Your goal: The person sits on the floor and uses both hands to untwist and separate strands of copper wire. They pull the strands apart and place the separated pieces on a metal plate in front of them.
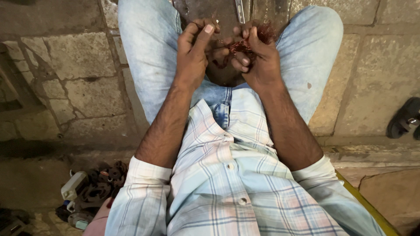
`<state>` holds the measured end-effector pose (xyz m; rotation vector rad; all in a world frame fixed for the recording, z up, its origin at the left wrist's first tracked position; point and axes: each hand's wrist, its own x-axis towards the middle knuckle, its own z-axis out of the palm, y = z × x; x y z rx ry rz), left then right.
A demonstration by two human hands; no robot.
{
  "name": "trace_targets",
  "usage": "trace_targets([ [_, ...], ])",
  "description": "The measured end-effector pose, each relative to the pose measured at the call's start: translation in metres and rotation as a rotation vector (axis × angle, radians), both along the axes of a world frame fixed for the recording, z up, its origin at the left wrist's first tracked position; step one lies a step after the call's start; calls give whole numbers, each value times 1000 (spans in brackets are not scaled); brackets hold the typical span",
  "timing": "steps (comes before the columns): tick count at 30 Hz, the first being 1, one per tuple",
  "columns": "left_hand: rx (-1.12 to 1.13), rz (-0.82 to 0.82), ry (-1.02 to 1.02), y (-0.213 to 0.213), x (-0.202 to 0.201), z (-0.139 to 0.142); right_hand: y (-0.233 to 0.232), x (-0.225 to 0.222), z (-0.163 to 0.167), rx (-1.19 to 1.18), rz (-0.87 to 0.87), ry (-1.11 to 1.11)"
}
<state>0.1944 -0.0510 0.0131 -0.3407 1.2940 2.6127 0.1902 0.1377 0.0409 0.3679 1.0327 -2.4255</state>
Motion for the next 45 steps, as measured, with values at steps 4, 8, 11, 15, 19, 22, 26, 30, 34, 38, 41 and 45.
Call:
trace_targets([
  [4,-79,-23,47,1,2,2,-3,0,5,23,3,-9],
  [8,-149,-49,103,2,3,4,-7,1,10,67,-25,-4],
  [11,-184,-62,114,4,3,4,-9,2,13,172,-34,8],
  [15,-223,-105,157,4,3,4,-11,1,15,256,-4,55],
  [19,-290,-137,150,2,4,4,-12,2,16,302,13,34],
  [22,-324,-150,186,2,3,4,-12,1,16,304,26,21],
  [26,-338,-126,163,2,3,5,-11,-1,14,256,-16,-61],
  [30,-162,-123,95,1,2,6,-6,-2,12,128,-17,-84],
  [34,-107,-107,73,-2,1,6,-4,-3,7,74,-35,-104],
  [38,-55,-102,101,-2,1,2,-4,-3,3,30,-97,-178],
  [41,-115,-101,116,-1,2,-3,-3,-3,3,0,-76,-152],
  [45,-199,-91,125,1,3,-7,-4,-3,4,67,-86,-118],
])
